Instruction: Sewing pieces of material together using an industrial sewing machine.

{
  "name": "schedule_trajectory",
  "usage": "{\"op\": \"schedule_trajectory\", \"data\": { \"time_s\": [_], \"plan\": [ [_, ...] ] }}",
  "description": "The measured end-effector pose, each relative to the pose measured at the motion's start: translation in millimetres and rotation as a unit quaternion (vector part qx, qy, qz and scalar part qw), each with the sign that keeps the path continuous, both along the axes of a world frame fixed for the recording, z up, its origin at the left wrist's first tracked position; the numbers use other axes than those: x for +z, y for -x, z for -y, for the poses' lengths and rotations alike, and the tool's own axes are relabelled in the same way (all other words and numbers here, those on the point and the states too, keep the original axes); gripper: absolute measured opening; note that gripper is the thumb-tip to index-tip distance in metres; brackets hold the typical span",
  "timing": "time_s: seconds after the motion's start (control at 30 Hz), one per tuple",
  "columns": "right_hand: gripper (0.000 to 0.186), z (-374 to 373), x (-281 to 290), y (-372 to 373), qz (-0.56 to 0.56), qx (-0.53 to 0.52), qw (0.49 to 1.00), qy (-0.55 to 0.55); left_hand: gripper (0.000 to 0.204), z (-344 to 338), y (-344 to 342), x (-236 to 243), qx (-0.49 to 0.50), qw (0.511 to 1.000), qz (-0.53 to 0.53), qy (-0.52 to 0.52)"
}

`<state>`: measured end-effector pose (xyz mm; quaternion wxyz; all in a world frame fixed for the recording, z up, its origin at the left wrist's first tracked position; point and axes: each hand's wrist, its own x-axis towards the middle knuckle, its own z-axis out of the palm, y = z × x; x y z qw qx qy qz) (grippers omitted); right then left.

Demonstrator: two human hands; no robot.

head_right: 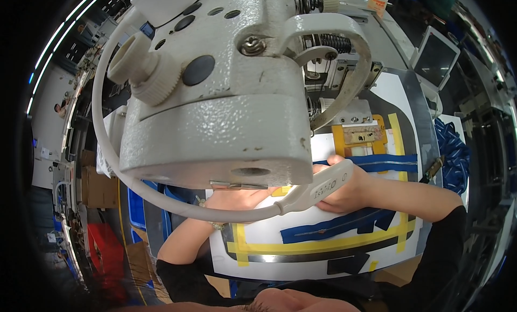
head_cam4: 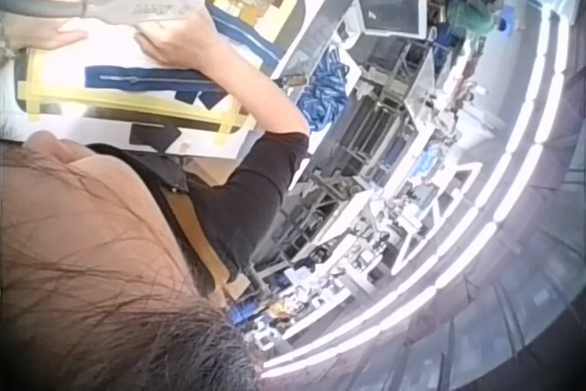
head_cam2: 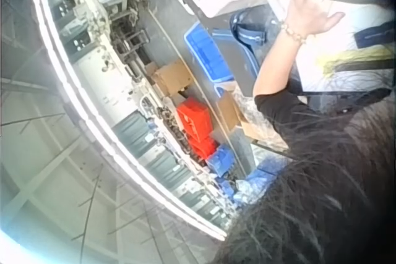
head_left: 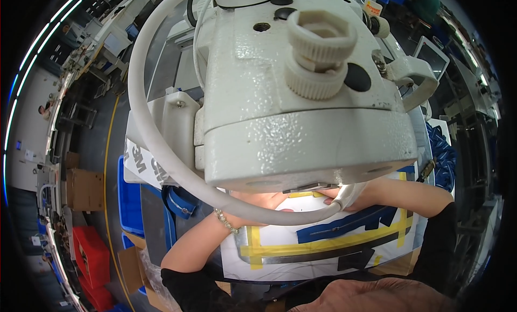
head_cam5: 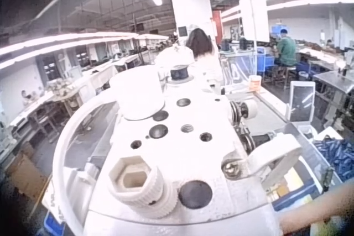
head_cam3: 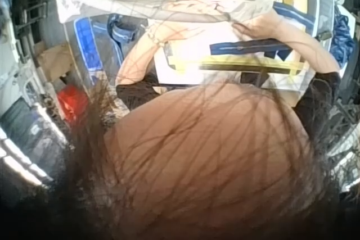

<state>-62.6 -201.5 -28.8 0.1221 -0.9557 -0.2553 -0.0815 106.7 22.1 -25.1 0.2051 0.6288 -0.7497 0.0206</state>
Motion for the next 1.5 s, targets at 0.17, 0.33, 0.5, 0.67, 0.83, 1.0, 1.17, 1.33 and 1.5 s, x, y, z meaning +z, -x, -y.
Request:
{"op": "schedule_trajectory", "data": {
  "time_s": [0.17,0.33,0.5,0.67,0.83,1.0,1.17,1.33,1.5],
  "plan": [
    [0.020,1,-4,-1,0.048,0.010,0.998,0.037,0.049,-2,-1,-3,0.011,0.999,0.041,0.013],
    [0.019,2,0,-4,0.072,0.013,0.997,0.038,0.052,-6,1,-3,0.030,0.996,0.043,-0.072],
    [0.016,3,3,-5,0.058,0.013,0.997,0.050,0.055,-4,2,-3,0.032,0.999,0.024,-0.031],
    [0.014,3,2,-4,0.066,0.011,0.996,0.050,0.057,-4,2,-2,0.036,0.996,0.005,-0.087],
    [0.016,5,4,-5,0.044,0.014,0.997,0.063,0.057,-4,4,8,0.048,0.961,-0.172,-0.211],
    [0.020,8,12,-5,0.046,0.002,0.998,0.038,0.056,0,4,11,0.040,0.980,-0.137,-0.138],
    [0.026,13,19,-13,0.020,0.002,0.999,0.025,0.054,-1,3,16,0.053,0.968,-0.131,-0.207],
    [0.035,15,29,-15,-0.064,-0.032,0.996,-0.046,0.055,0,4,14,0.033,0.968,-0.190,-0.162],
    [0.039,20,31,-23,-0.045,0.013,0.999,-0.028,0.048,4,3,32,0.057,0.934,-0.195,-0.294]
  ]
}}
